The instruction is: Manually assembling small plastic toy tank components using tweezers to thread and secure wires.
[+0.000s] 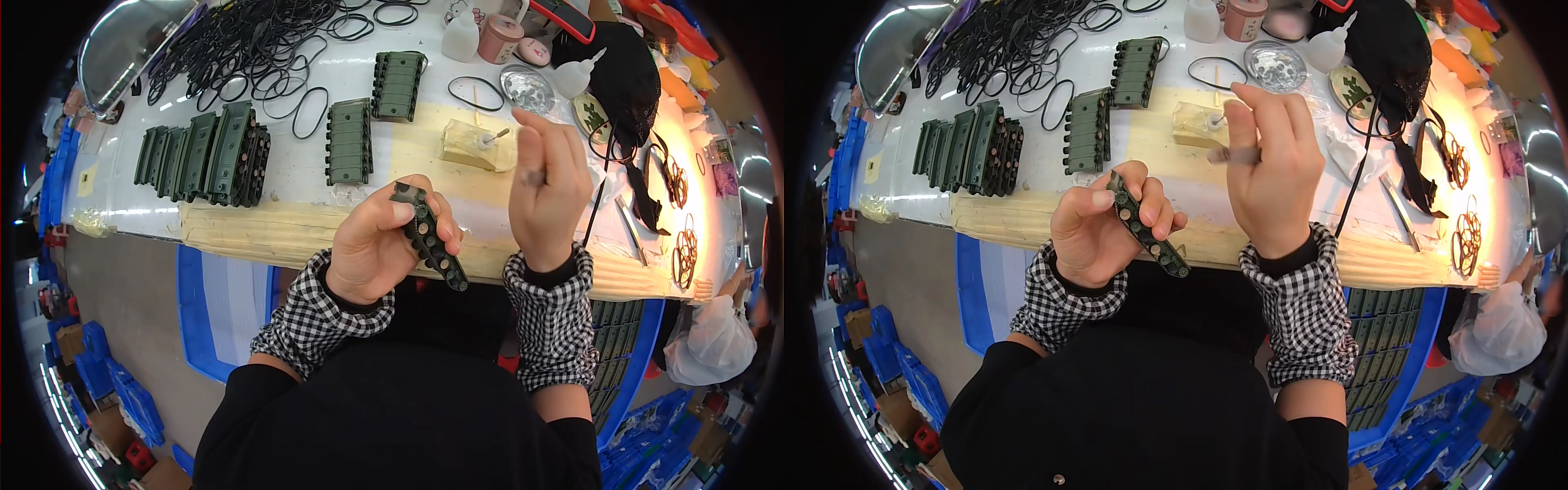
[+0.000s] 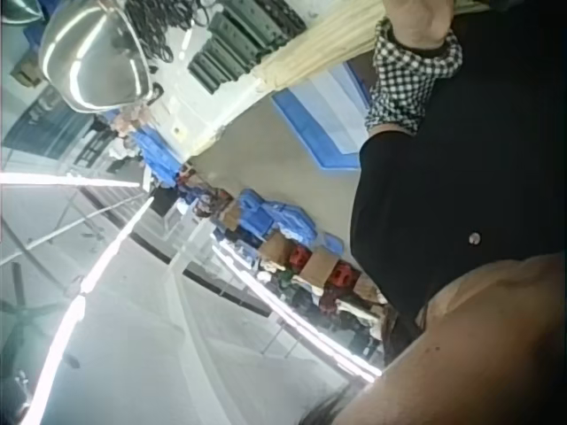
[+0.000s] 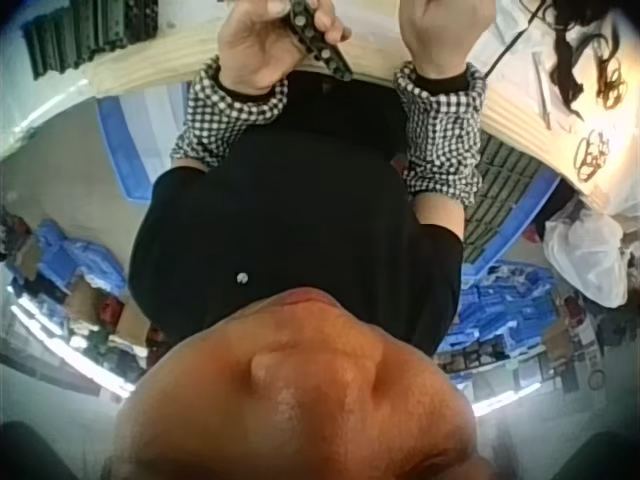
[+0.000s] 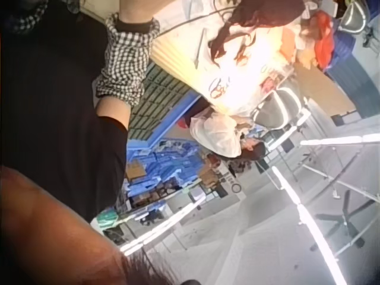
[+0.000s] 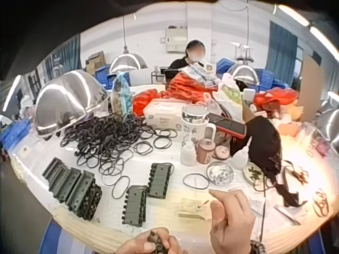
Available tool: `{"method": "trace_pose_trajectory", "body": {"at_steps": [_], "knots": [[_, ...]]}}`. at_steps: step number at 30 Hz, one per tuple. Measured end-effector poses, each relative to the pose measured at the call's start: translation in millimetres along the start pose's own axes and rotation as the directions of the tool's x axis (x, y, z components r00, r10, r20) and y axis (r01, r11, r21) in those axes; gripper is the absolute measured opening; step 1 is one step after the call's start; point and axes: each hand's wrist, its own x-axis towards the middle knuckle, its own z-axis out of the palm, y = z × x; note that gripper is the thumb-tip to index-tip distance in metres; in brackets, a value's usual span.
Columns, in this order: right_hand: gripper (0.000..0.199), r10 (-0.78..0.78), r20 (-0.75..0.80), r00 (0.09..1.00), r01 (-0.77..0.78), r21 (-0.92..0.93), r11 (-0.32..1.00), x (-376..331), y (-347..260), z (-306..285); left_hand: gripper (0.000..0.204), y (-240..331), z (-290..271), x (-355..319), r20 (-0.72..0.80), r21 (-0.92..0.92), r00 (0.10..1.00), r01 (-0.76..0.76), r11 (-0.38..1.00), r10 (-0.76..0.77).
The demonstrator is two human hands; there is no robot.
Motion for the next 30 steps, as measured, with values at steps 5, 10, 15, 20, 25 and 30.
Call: {"method": "trace_pose_trajectory", "body": {"at_steps": [5, 10, 15, 20, 25, 30], "knots": [[0.097, 0.117, 0.227, 0.967, -0.142, 0.094, 0.985, -7.0, -37.9, -36.3, 0.023, 1.9, 1.8, -1.9, -0.028, 0.058, 1.000, 0.001, 0.998, 0.001], [0.058, 0.102, 0.320, 0.942, -0.194, 0.272, 0.943, -19.3, -58.0, -50.2, 0.022, -0.2, 0.7, -1.6, 0.030, -0.057, 0.999, -0.021, 0.998, 0.023], [0.029, -0.053, 0.350, 0.935, -0.114, 0.440, 0.891, -21.9, -54.7, -51.4, 0.022, -0.4, 0.8, -1.8, 0.043, -0.045, 0.999, 0.006, 0.999, -0.004], [0.024, -0.084, 0.318, 0.944, -0.094, 0.505, 0.858, -23.8, -47.6, -46.7, 0.022, -0.3, 2.2, -2.1, 0.088, -0.055, 0.996, 0.000, 0.998, 0.005], [0.021, -0.087, 0.320, 0.943, -0.089, 0.496, 0.864, -23.5, -46.8, -45.2, 0.022, -1.2, 2.8, -2.9, 0.094, -0.061, 0.996, -0.001, 0.998, 0.007], [0.017, -0.054, 0.300, 0.952, -0.122, 0.539, 0.834, -28.0, -46.3, -43.1, 0.022, -1.8, 3.3, -4.7, 0.093, -0.028, 0.995, -0.016, 0.999, 0.018]]}}
